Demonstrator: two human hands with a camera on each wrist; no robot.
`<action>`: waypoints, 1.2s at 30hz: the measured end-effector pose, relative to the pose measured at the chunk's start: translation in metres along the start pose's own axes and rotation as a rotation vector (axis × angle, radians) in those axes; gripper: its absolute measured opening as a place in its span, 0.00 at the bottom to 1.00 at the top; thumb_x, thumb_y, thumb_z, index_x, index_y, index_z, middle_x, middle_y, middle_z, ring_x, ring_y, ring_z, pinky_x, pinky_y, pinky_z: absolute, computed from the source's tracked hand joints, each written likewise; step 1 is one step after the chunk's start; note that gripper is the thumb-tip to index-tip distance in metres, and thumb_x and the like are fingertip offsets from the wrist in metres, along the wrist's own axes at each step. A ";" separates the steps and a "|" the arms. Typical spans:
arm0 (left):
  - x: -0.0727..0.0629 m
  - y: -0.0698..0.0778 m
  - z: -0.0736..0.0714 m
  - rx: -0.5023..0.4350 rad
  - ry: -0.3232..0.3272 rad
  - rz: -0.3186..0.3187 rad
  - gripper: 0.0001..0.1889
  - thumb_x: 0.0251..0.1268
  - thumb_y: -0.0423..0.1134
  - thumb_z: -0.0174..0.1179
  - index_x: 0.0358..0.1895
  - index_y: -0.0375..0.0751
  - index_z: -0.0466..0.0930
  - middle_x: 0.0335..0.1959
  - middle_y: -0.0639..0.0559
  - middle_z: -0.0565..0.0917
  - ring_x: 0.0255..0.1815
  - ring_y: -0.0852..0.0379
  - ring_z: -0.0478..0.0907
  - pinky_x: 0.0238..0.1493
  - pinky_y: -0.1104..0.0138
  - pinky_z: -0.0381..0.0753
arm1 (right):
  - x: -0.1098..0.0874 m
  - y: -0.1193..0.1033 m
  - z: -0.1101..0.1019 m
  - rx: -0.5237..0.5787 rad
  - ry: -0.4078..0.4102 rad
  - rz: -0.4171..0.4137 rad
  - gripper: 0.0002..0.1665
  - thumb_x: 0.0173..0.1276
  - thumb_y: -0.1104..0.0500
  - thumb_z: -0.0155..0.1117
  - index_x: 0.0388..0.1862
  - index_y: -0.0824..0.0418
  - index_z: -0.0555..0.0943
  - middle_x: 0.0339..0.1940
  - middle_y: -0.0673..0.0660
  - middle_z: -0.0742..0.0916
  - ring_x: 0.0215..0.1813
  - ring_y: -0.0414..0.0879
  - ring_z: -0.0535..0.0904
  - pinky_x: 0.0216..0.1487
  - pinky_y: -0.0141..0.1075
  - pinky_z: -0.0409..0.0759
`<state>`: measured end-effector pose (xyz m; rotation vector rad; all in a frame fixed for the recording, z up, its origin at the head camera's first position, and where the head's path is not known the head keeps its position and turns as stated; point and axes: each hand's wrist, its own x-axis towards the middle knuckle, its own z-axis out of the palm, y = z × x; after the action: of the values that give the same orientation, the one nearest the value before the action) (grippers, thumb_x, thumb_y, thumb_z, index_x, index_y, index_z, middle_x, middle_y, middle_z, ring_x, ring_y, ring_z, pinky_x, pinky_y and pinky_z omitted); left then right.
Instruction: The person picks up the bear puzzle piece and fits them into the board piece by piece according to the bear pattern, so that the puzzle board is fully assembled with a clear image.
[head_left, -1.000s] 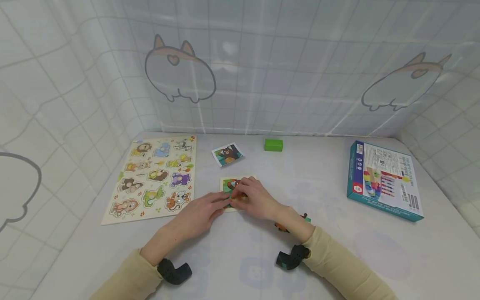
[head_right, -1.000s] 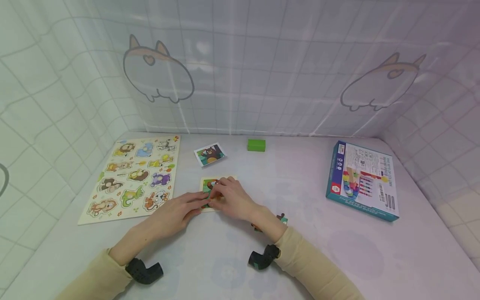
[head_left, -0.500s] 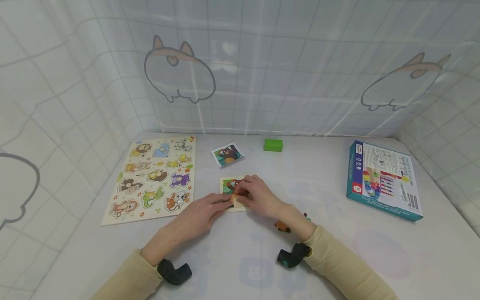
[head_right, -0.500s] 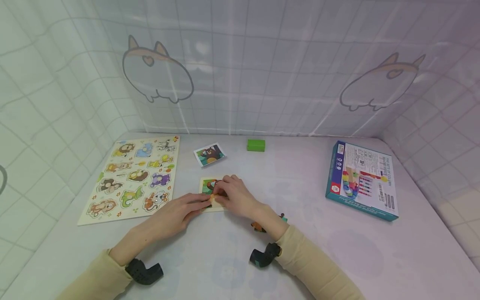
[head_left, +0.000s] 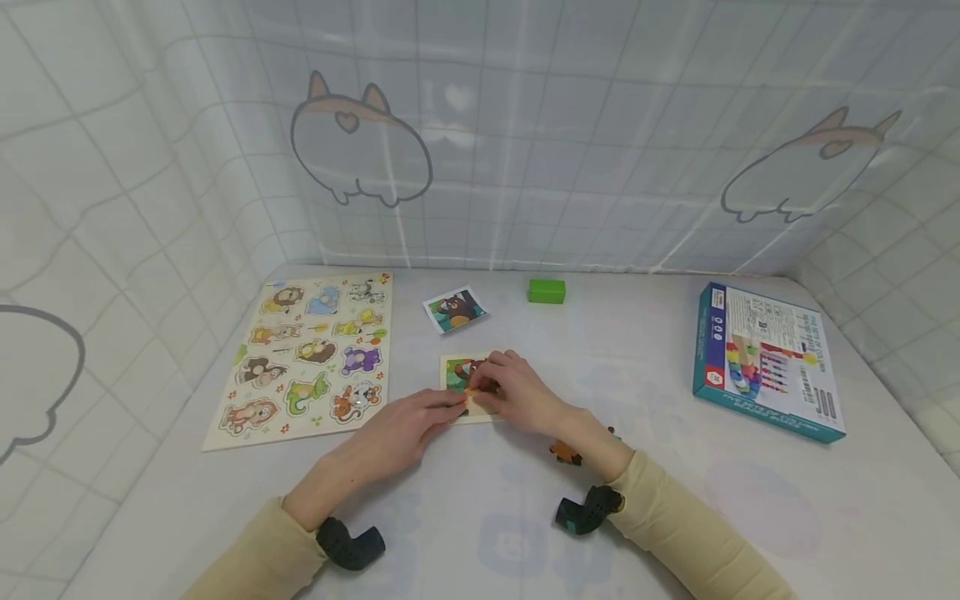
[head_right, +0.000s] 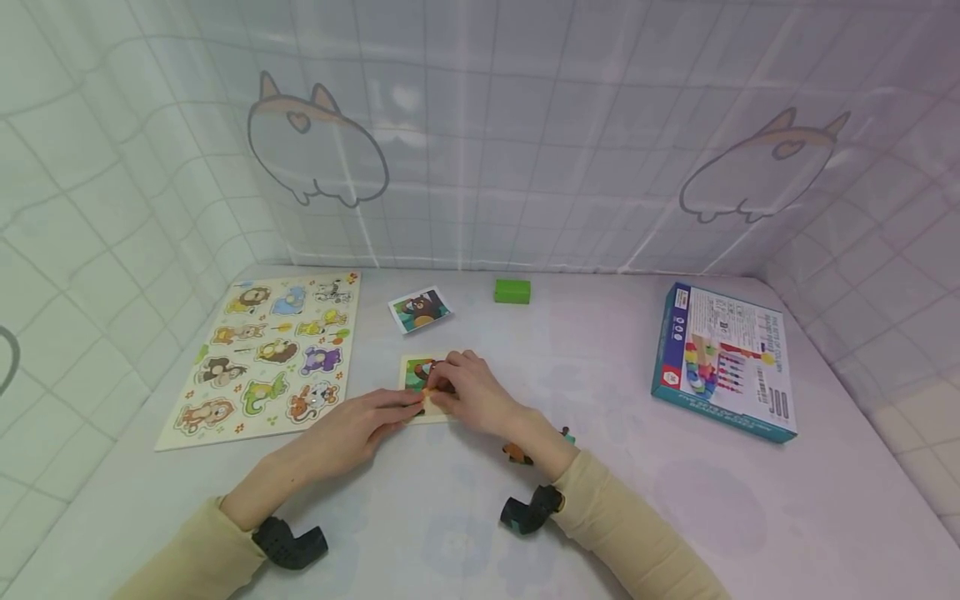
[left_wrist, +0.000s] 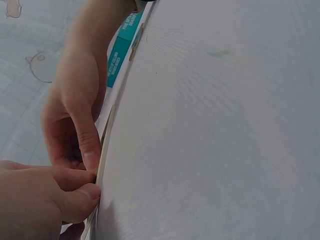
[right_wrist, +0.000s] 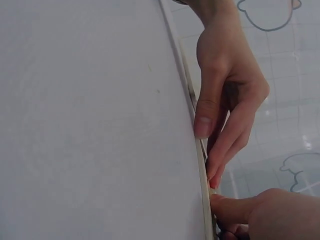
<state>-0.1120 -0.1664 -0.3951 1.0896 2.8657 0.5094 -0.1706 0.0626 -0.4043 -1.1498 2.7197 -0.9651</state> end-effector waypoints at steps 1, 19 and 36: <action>0.000 0.000 0.000 -0.005 -0.002 -0.001 0.19 0.72 0.32 0.59 0.64 0.41 0.79 0.67 0.52 0.77 0.69 0.51 0.74 0.67 0.57 0.76 | -0.001 -0.001 -0.002 -0.001 -0.013 0.002 0.05 0.69 0.60 0.68 0.42 0.58 0.83 0.40 0.52 0.82 0.43 0.45 0.72 0.48 0.38 0.71; 0.001 0.001 -0.001 -0.037 -0.036 -0.039 0.19 0.75 0.34 0.56 0.66 0.42 0.78 0.71 0.54 0.74 0.72 0.51 0.71 0.70 0.56 0.73 | -0.089 0.032 -0.070 0.102 -0.046 0.146 0.18 0.63 0.51 0.75 0.51 0.53 0.85 0.48 0.48 0.85 0.52 0.45 0.80 0.57 0.47 0.82; -0.001 -0.003 0.001 -0.062 -0.020 -0.043 0.17 0.75 0.35 0.56 0.64 0.43 0.80 0.71 0.55 0.74 0.71 0.52 0.71 0.70 0.57 0.74 | -0.110 0.051 -0.066 0.177 -0.228 0.133 0.21 0.53 0.41 0.80 0.45 0.39 0.83 0.49 0.40 0.79 0.54 0.41 0.69 0.56 0.36 0.75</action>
<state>-0.1131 -0.1687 -0.3969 1.0163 2.8286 0.5768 -0.1403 0.1976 -0.4014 -0.9695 2.4423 -0.9675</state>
